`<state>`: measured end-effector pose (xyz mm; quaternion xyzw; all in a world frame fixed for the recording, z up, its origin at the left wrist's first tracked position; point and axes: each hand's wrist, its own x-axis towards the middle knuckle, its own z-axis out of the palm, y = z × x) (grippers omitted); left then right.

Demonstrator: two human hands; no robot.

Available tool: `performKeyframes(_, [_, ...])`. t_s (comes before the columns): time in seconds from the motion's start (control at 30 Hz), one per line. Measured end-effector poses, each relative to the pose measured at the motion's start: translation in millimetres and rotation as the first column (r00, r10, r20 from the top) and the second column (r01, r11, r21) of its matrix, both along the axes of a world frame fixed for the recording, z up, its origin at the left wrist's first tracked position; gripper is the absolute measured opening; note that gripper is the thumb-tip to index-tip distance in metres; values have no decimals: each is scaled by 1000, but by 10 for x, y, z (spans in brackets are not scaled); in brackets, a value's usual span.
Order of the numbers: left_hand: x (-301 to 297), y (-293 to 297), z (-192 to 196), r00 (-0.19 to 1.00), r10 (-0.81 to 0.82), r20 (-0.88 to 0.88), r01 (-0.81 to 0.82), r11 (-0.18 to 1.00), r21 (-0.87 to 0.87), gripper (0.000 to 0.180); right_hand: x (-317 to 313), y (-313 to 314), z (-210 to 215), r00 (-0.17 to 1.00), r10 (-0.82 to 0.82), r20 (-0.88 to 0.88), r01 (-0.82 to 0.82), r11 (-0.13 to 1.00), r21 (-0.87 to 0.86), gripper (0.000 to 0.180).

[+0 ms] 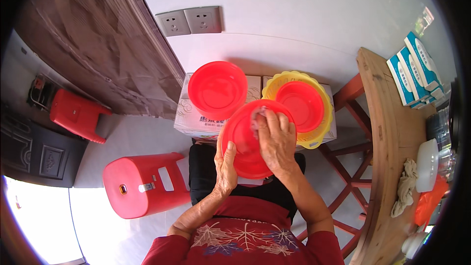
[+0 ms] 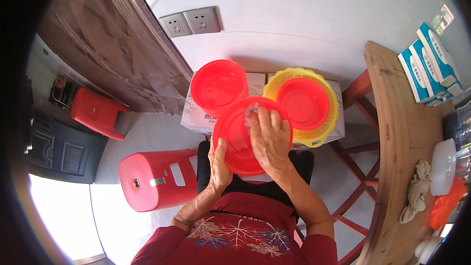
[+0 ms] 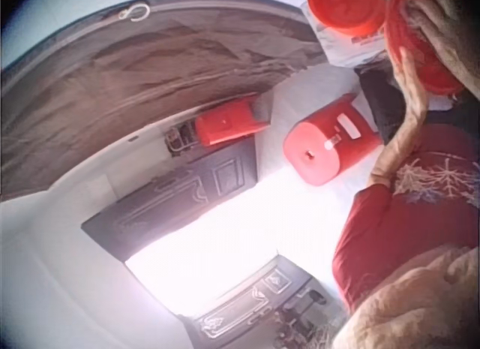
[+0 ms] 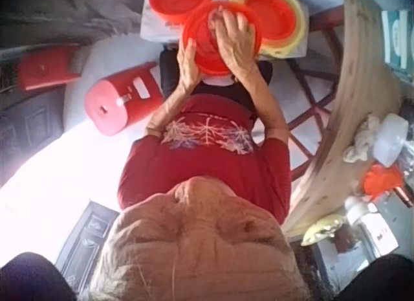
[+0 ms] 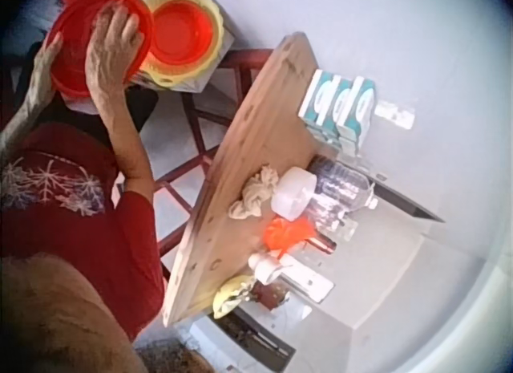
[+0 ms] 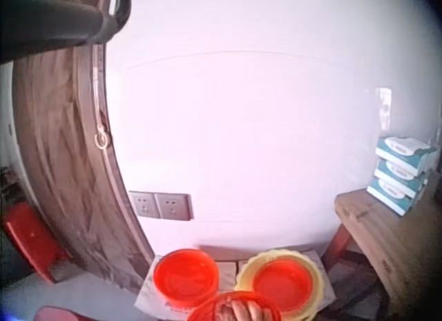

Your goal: The person sits on a low red stool and wipes several red plastic plates with a white cloth. They handle the plates one at a time, wiping the interior and exterior surfaces before placing them back on a stack on a cardboard box. The person repeats this process for multiple plates throughout the clip.

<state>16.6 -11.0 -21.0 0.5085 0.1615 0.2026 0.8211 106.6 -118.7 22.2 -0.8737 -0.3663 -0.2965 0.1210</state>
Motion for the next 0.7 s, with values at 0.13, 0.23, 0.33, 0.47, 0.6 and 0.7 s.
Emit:
performKeyframes(0.13, [3, 4, 99, 1000, 15, -10, -13, 992, 125, 52, -147, -170, -168, 967, -53, -249, 43, 998, -44, 32])
performKeyframes(0.23, [-1, 61, -3, 999, -32, -34, 36, 994, 107, 57, -317, -156, -182, 907, 145, -396, -128, 989, 69, 47])
performKeyframes(0.33, [8, 107, -61, 995, -78, -61, 81, 996, 38, 58, -349, -53, -238, 881, 312, -354, -250, 945, 211, 45])
performKeyframes(0.47, [2, 62, 16, 996, -88, -24, 90, 993, 78, 59, -96, 11, -185, 959, 115, -258, -53, 970, 238, 45])
performKeyframes(0.6, [-5, 42, 61, 996, -92, 3, 92, 992, 82, 58, -25, 26, -82, 971, 94, -218, -54, 981, 185, 41])
performKeyframes(0.7, [-1, 64, 16, 993, -120, -10, 120, 986, 115, 59, -170, 83, -73, 919, 261, -297, -213, 959, 185, 37])
